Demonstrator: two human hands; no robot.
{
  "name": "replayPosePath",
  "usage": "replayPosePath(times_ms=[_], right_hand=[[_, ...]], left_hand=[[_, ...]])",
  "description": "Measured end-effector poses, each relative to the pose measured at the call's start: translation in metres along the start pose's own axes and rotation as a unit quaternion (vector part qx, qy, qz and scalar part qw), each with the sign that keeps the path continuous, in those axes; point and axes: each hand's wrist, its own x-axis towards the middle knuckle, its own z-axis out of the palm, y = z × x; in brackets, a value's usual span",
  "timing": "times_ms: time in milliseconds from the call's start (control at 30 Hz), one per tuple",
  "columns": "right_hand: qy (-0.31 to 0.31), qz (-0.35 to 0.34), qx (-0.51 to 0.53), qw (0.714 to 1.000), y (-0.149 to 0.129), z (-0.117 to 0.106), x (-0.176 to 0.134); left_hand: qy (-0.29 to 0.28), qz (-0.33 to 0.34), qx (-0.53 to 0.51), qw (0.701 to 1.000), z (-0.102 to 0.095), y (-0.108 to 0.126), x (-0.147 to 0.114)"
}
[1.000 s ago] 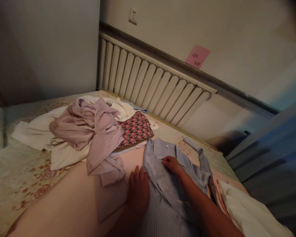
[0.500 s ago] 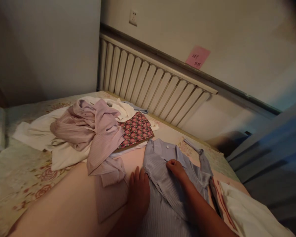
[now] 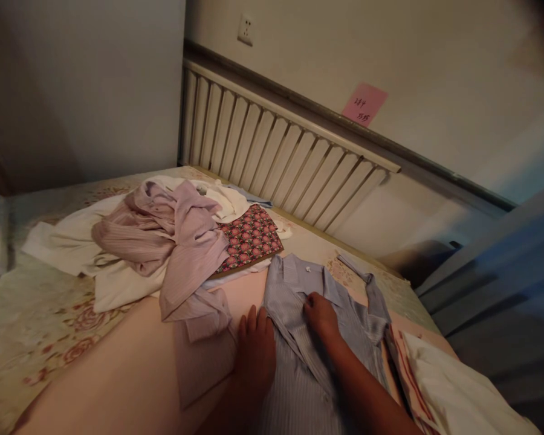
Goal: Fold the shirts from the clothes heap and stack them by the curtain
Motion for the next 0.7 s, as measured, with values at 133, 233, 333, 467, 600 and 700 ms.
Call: replayPosePath(times_ms=[133, 233, 333, 467, 600, 700], right_hand=[[-0.002, 0.024, 0.086, 0.996, -0.028, -0.008, 0.025], [-0.042, 0.048, 0.157, 0.986, -0.056, -0.001, 0.055], [-0.069, 0.070, 0.206, 0.973, -0.081, 0.014, 0.080], [-0.085, 0.110, 0.261, 0.955, -0.104, 0.035, 0.099], [-0.100, 0.144, 0.275, 0.945, -0.110, 0.045, 0.107], [-0.113, 0.151, 0.274, 0.943, -0.109, 0.048, 0.108]], left_hand=[[-0.010, -0.005, 0.002, 1.000, -0.001, 0.001, 0.000], [-0.011, -0.005, 0.000, 1.000, -0.004, 0.001, 0.001], [-0.016, -0.014, -0.003, 1.000, -0.006, 0.002, 0.001], [-0.015, -0.015, 0.005, 1.000, -0.004, 0.002, 0.001], [-0.004, -0.017, 0.015, 1.000, 0.001, 0.002, 0.000], [-0.006, -0.017, 0.012, 1.000, 0.002, 0.002, 0.000]])
